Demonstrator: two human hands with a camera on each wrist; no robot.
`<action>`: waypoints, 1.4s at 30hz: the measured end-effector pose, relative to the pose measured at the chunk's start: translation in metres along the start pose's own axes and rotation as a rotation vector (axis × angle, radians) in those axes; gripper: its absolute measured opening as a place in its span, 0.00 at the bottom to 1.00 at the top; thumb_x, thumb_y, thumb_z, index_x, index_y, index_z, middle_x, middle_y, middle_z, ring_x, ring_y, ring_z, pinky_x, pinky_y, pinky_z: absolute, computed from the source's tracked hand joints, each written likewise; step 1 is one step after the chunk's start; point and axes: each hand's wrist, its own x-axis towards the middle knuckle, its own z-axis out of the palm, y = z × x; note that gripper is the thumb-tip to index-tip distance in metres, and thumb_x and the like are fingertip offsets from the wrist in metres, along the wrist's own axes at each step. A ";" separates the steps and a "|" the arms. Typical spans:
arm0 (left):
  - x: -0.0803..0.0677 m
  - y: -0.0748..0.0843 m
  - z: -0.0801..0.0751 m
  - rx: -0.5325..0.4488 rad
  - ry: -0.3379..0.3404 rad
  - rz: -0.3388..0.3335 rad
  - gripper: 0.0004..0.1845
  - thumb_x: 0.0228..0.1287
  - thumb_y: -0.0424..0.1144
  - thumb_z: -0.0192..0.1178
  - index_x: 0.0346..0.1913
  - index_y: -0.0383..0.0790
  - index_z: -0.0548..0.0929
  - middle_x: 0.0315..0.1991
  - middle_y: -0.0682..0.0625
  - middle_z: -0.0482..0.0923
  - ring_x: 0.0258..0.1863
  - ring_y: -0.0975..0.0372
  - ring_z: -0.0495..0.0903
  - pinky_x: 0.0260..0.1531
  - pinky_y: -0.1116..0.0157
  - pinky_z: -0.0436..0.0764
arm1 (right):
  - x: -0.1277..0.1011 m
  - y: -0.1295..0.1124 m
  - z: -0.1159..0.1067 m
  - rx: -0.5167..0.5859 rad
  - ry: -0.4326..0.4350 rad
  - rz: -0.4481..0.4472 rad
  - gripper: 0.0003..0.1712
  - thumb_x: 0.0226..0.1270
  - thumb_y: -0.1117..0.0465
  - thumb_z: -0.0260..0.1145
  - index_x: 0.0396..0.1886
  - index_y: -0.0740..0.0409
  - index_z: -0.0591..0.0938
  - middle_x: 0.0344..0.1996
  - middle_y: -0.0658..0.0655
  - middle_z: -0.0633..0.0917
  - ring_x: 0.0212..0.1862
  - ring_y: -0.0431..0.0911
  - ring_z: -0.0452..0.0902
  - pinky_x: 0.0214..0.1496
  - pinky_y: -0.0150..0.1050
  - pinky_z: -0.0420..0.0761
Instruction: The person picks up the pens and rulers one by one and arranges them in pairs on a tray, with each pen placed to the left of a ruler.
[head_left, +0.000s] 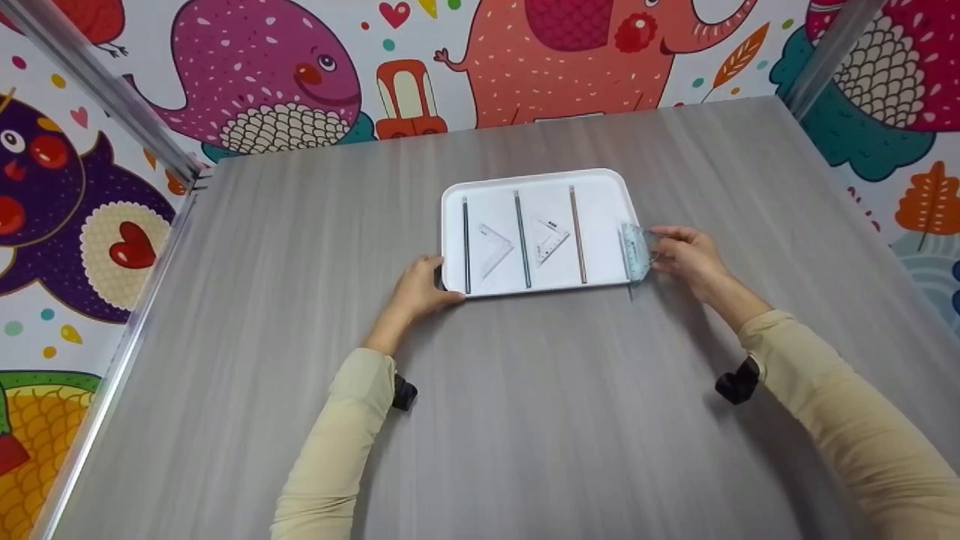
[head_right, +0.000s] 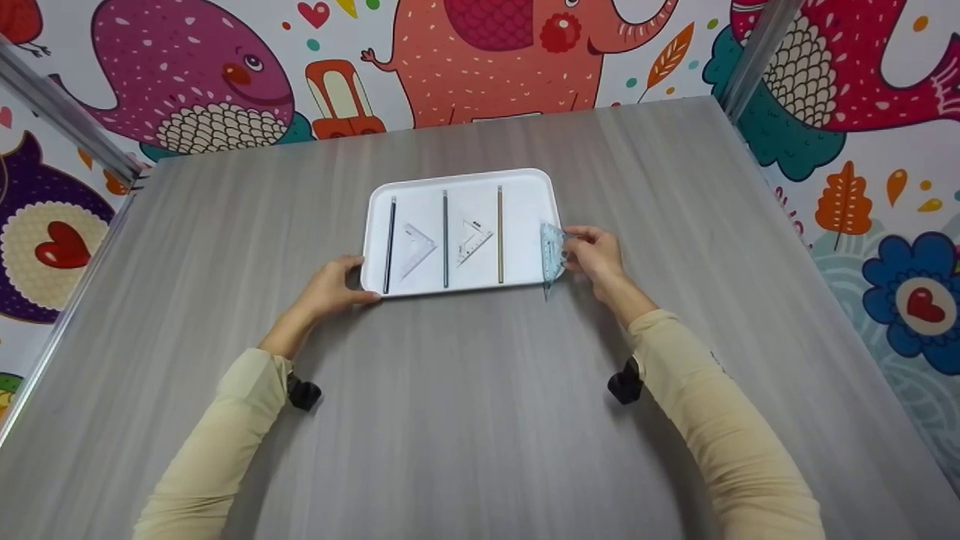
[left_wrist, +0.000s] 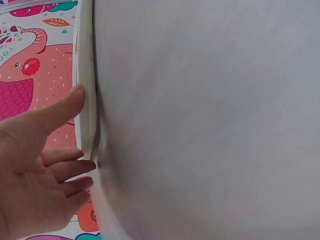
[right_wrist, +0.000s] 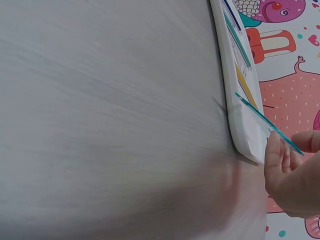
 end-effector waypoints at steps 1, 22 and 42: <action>0.000 0.000 0.000 -0.001 0.002 0.002 0.36 0.43 0.39 0.71 0.56 0.26 0.71 0.54 0.31 0.70 0.53 0.45 0.70 0.57 0.54 0.65 | 0.000 -0.001 0.000 0.003 -0.001 -0.001 0.22 0.63 0.68 0.54 0.56 0.70 0.67 0.32 0.47 0.76 0.31 0.36 0.73 0.34 0.27 0.78; 0.000 0.000 0.000 0.016 -0.004 -0.017 0.37 0.44 0.40 0.71 0.57 0.24 0.69 0.55 0.31 0.68 0.55 0.44 0.68 0.58 0.54 0.65 | 0.009 -0.002 0.008 -0.001 0.000 -0.027 0.17 0.62 0.68 0.54 0.51 0.67 0.70 0.29 0.48 0.75 0.30 0.36 0.74 0.33 0.26 0.78; 0.000 -0.001 0.000 -0.001 -0.010 -0.009 0.37 0.45 0.39 0.71 0.58 0.25 0.69 0.56 0.32 0.68 0.56 0.45 0.68 0.59 0.55 0.64 | 0.017 0.000 0.020 -0.033 0.013 -0.041 0.23 0.63 0.66 0.55 0.57 0.72 0.67 0.32 0.50 0.75 0.34 0.38 0.74 0.36 0.27 0.78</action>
